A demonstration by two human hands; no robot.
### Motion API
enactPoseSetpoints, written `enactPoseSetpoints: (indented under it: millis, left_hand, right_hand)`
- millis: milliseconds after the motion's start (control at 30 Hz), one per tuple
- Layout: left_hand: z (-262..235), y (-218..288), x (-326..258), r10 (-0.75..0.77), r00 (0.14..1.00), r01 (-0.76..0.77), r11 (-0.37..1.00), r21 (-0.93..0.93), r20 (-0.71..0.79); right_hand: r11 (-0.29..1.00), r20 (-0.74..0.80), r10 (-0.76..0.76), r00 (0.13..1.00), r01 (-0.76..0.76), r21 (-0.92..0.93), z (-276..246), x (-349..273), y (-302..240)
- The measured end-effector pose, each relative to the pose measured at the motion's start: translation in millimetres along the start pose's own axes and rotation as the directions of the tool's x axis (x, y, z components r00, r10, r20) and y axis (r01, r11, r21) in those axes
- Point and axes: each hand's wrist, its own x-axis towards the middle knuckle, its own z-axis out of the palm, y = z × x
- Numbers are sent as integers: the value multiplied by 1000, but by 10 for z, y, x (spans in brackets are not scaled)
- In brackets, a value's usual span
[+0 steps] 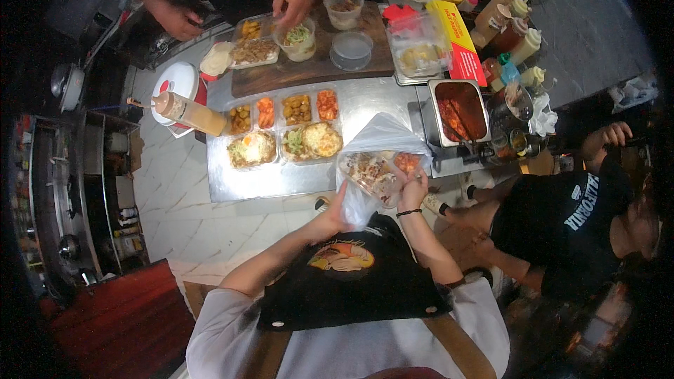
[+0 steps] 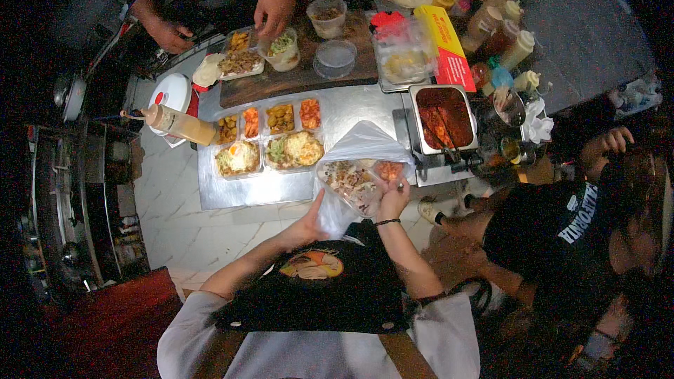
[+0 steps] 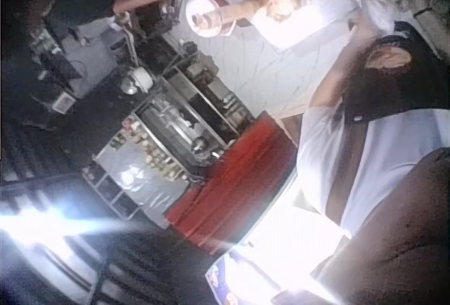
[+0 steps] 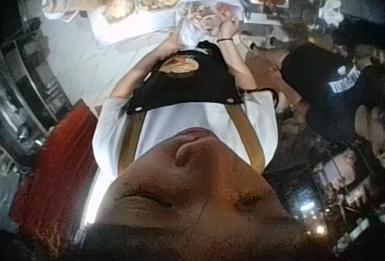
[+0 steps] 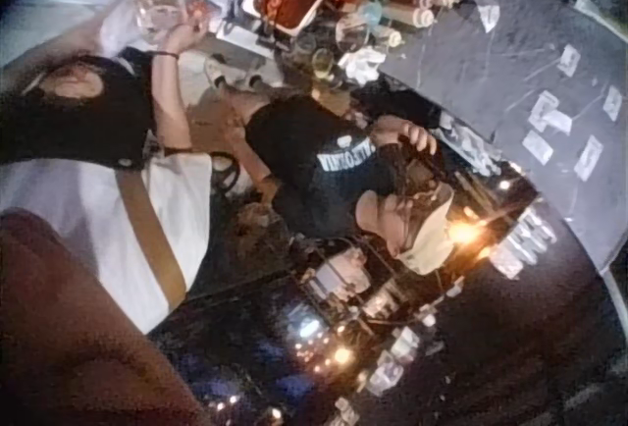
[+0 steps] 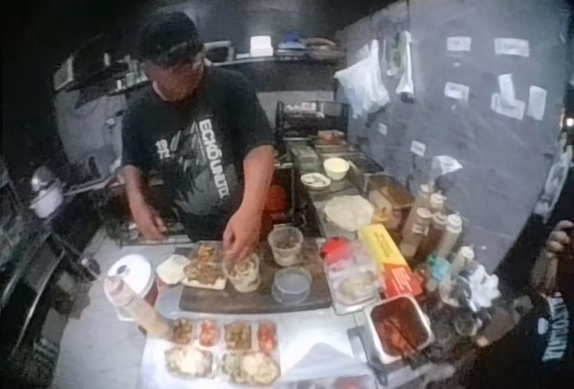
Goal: The person assembles multiple food orders by scooping various ingredients from containers into plastic bags and placing order slips inside. They handle containers, bags, and slips repeatedly while another person works nearby.
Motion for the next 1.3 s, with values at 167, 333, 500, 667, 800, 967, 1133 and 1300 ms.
enactPoseSetpoints:
  millis: [167,333,500,667,800,967,1133,1300]
  left_hand:
    - [-7,122,-192,296,945,-303,642,704,137]
    - [-47,-249,598,149,808,172,866,469,-570]
    - [-236,-196,665,534,639,-33,738,674,-553]
    - [39,14,204,341,860,-51,798,600,-380]
    - [178,23,148,21,992,-103,674,731,121]
    - [263,387,241,95,982,-133,961,241,163]
    - [298,1133,169,330,940,-327,944,-49,91]
    - [281,1625,280,379,924,-383,908,-172,-58]
  right_hand:
    - [998,-168,-51,984,46,-29,-62,-1,32]
    - [997,-113,-74,991,74,-3,-172,67,53]
    - [985,-156,-144,977,156,73,-185,3,110]
    - [987,-184,-136,974,148,54,-165,-24,145]
    - [992,-183,4,983,19,126,-111,50,282]
    - [979,204,112,973,-73,-190,-256,-1,289]
    - [97,772,197,604,772,-628,-655,-156,-557]
    - [52,786,367,498,832,-552,-467,-255,-1568]
